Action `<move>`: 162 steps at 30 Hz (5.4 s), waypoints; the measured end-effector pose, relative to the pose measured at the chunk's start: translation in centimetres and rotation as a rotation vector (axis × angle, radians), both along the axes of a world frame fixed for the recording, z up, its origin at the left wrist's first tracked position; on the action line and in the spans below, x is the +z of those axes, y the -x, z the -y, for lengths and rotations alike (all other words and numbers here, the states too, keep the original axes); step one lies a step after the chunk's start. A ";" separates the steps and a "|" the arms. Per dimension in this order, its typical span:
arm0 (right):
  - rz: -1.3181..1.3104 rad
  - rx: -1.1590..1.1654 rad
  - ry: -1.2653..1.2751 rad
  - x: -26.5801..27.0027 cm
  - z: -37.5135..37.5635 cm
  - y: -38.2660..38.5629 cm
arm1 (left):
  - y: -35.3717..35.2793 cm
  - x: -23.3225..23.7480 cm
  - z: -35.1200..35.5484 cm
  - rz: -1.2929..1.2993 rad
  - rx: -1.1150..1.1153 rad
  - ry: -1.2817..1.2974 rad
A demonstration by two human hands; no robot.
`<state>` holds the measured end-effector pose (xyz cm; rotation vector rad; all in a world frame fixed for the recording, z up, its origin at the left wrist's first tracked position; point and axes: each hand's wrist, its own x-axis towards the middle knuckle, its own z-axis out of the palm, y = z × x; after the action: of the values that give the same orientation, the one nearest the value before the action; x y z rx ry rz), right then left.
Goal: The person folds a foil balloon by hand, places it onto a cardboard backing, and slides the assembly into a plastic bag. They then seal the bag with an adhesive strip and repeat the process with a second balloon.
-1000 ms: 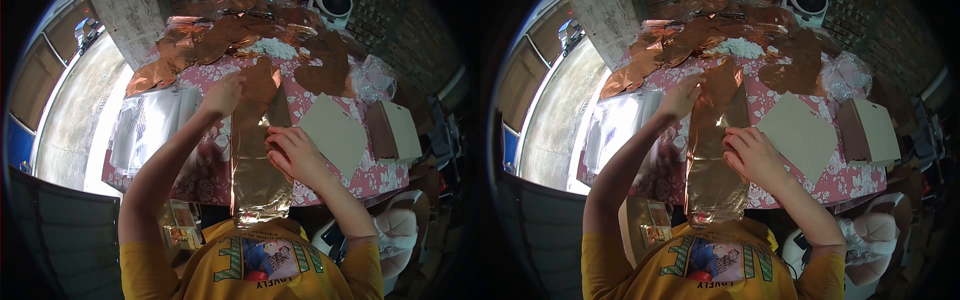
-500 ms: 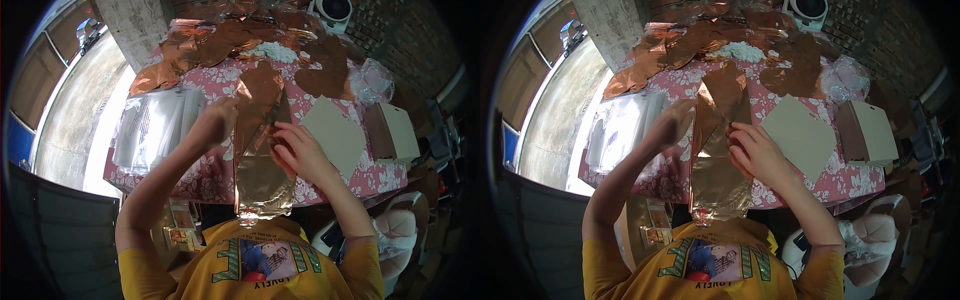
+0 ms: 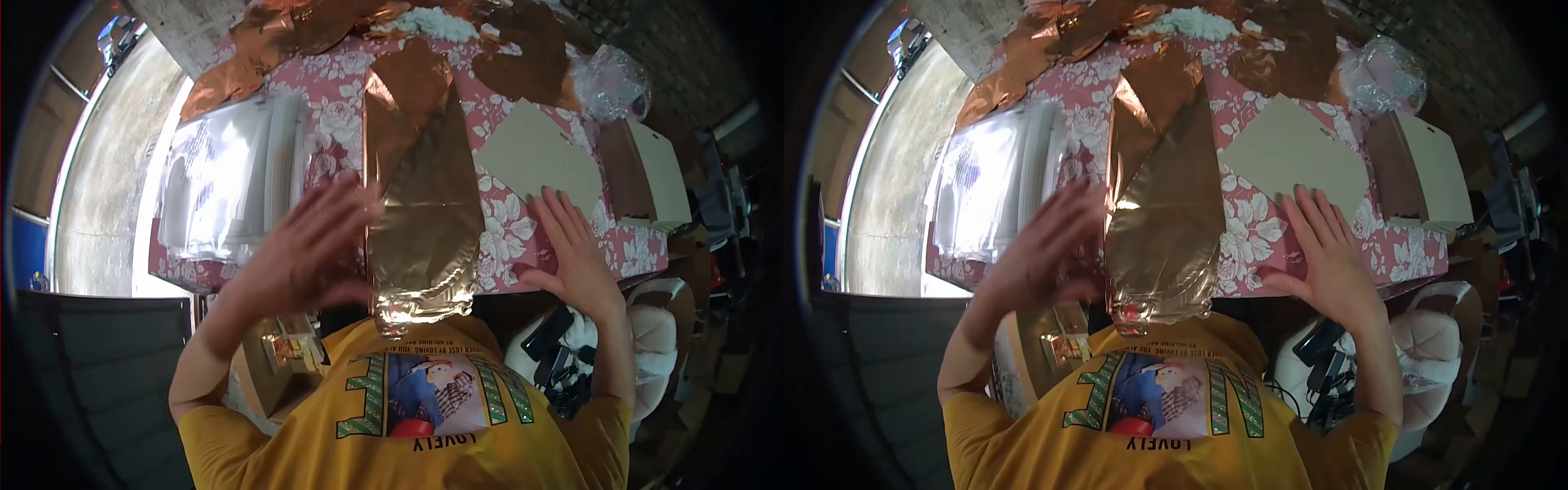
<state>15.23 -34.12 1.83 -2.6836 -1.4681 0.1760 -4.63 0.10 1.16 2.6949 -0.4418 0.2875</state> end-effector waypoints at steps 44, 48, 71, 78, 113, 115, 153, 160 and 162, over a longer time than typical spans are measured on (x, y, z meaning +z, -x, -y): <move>-0.117 0.595 -0.362 -1.4 -13.3 -3.9 | 1.7 -4.4 5.3 0.150 0.161 -0.075; -0.144 0.657 -0.345 -1.6 -14.0 -5.2 | 1.7 -4.2 5.4 0.137 0.168 -0.064; -0.197 0.707 -0.403 -2.9 -14.6 -6.8 | 0.9 -1.9 5.8 0.061 0.225 0.003; -0.268 0.730 -0.415 -2.7 -14.4 -6.8 | -0.7 -1.9 5.4 0.174 0.253 -0.010; -1.112 0.136 -0.846 -4.5 -14.6 -8.9 | -9.3 -2.9 0.3 -0.107 0.697 0.487; -1.141 0.143 -0.851 -4.5 -14.7 -8.9 | -9.2 -3.3 0.2 -0.087 0.684 0.508; -0.098 0.772 -0.119 -2.5 -11.8 -3.2 | -5.5 -3.1 2.8 0.255 0.360 -0.166; -0.100 0.761 -0.098 -2.9 -11.7 -3.3 | -3.5 -3.3 5.4 0.031 0.274 -0.120; -0.096 0.757 -0.102 -2.7 -11.8 -3.3 | -3.5 -3.3 5.4 0.011 0.278 -0.135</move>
<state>18.54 -22.31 -0.84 -1.8826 -2.2963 0.2527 -1.16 -5.33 -2.14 2.8879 -0.0897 0.3617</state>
